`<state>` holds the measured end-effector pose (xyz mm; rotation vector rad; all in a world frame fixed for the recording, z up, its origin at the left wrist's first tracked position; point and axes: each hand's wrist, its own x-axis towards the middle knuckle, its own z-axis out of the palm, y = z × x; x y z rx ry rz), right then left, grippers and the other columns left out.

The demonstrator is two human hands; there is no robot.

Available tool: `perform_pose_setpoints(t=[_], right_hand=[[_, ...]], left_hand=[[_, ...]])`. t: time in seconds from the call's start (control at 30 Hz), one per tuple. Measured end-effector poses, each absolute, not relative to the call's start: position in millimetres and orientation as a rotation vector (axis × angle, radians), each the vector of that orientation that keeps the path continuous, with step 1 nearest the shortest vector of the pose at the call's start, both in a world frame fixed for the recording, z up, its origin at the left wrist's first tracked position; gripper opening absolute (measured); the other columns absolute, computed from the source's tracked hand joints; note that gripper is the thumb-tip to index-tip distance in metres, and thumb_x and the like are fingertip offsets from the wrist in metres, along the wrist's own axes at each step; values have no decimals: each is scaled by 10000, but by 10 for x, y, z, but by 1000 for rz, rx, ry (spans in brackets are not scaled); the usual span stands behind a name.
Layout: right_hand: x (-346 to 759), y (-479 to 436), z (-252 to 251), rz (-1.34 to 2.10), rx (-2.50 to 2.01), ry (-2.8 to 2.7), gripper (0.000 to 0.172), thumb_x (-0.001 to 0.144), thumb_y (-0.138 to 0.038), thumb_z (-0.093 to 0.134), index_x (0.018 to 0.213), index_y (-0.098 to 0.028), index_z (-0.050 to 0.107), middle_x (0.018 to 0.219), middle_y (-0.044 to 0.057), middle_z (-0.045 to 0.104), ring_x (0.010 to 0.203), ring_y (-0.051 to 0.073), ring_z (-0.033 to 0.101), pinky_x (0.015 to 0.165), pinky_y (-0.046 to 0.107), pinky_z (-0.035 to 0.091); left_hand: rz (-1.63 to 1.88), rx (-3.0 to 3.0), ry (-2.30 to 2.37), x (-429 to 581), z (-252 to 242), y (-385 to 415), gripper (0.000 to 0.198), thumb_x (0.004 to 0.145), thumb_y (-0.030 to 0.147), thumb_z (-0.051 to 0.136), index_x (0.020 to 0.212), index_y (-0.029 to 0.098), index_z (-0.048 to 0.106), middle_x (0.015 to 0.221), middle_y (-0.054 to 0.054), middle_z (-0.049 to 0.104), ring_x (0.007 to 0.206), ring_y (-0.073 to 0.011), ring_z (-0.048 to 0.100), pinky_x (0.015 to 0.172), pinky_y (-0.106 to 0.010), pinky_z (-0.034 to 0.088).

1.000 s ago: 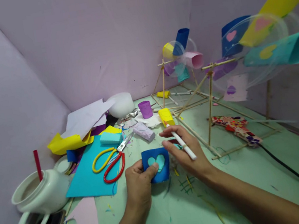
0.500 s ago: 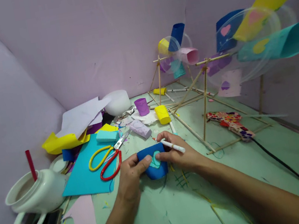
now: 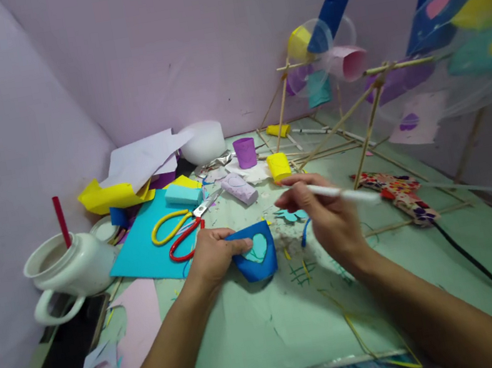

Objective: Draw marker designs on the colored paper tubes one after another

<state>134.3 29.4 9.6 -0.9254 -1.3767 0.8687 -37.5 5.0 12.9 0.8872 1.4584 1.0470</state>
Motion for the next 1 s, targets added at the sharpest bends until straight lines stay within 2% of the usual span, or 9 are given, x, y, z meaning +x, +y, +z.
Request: perform_pose_setpoints(t=[0.1,0.2,0.3,0.47,0.67,1.0], right_hand=[[1373,185,149,854,-734,-1421,253,891,-372,505,817,-198,674,587,21,634,506,142,593,510,287,488],[1334,81,139,817,-630,-1752,193,862,-274,547,757,-195,689,570,15,647,459,126,576,445,257,462],[1266,43,103,678,-573,-2002,156,836,-196,545,759,-178,680,606,31,677,513,134,615,482,252,483],[1230,82,66,550,-551,-2097,146,842,-181,520,802,-187,661,689,50,713,574,144,650,533,259,506],[1226,98,54,458,-496,-2171,128,832,-171,535,830,-209,657,671,32,707,575,149,645,571,276,516],[1206,128,-5,406,-452,-2160,111,822,-143,552,821,-195,650,655,39,700,544,147,627,534,261,487]], left_hand=[[1055,867,1465,-357,127,50,113,402,164,736,425,125,632,416,-11,577,415,-123,489,459,-261,394],[1073,869,1471,-351,126,54,142,393,141,720,372,135,580,353,30,494,378,-83,410,415,-227,327],[1091,887,1464,-354,109,59,204,390,128,705,325,150,512,324,60,419,370,-56,340,392,-210,262],[1100,891,1444,-349,74,67,184,406,137,659,320,164,499,334,54,432,376,-70,360,393,-219,259],[1109,886,1459,-333,104,73,218,400,101,642,296,172,464,318,65,401,367,-67,343,392,-226,249],[1095,909,1438,-350,61,68,217,422,124,658,323,176,472,335,64,422,382,-75,346,397,-227,246]])
